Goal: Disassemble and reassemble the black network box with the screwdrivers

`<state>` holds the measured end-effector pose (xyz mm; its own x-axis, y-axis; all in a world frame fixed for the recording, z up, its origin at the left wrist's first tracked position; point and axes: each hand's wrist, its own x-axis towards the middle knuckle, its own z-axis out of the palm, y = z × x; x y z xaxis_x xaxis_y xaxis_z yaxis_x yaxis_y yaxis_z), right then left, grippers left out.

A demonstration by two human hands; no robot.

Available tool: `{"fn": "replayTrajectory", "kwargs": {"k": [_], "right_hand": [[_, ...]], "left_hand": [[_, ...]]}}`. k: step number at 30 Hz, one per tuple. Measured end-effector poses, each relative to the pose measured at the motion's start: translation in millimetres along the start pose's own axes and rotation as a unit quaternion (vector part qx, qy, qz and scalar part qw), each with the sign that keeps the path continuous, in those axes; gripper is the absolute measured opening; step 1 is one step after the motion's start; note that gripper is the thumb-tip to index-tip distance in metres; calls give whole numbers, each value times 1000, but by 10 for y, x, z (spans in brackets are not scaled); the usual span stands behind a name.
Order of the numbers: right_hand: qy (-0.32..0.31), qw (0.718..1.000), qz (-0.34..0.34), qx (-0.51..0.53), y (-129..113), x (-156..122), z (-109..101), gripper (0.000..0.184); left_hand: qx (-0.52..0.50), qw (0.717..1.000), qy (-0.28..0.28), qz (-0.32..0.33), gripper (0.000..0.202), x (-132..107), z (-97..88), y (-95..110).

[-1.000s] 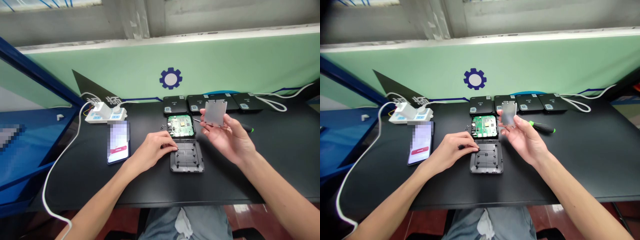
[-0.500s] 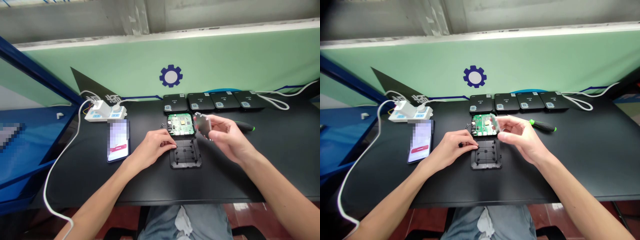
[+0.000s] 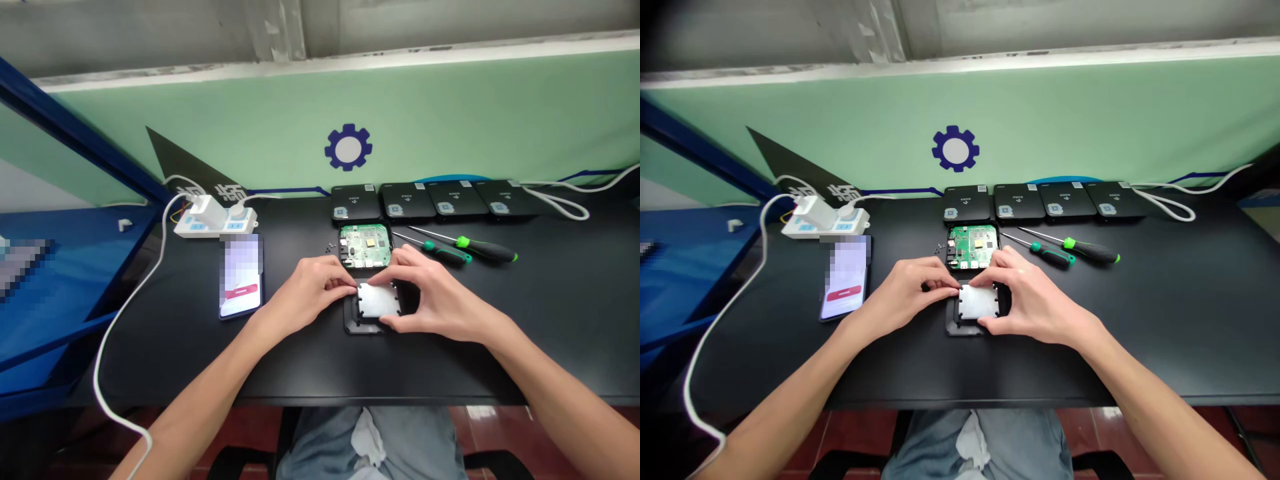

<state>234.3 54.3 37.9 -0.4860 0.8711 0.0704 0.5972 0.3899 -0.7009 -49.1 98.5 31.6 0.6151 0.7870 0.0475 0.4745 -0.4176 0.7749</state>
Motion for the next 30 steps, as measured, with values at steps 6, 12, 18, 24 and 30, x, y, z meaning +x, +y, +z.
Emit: {"fn": "replayTrajectory", "kwargs": {"k": [6, 12, 18, 24, 30], "right_hand": [[-29, 1000, 5, -10, 0, 3, 3, 41], [-30, 999, 2, -14, 16, 14, 26, 41], [-39, 999, 7, -21, 11, 14, 3, 42], [-42, 999, 2, -25, 3, 15, -2, 42], [-43, 999, 4, -19, 0, 8, 0, 45]], "left_hand": [[-1, 1000, -11, -15, 13, -5, -18, 34], [-7, 1000, -14, -21, 14, -4, -16, 39], [-6, 1000, -9, -20, 14, -6, -23, 45], [-11, 1000, -9, -24, 14, -7, -25, 53], [-13, 1000, -9, -25, 14, -1, -19, 55]]}}
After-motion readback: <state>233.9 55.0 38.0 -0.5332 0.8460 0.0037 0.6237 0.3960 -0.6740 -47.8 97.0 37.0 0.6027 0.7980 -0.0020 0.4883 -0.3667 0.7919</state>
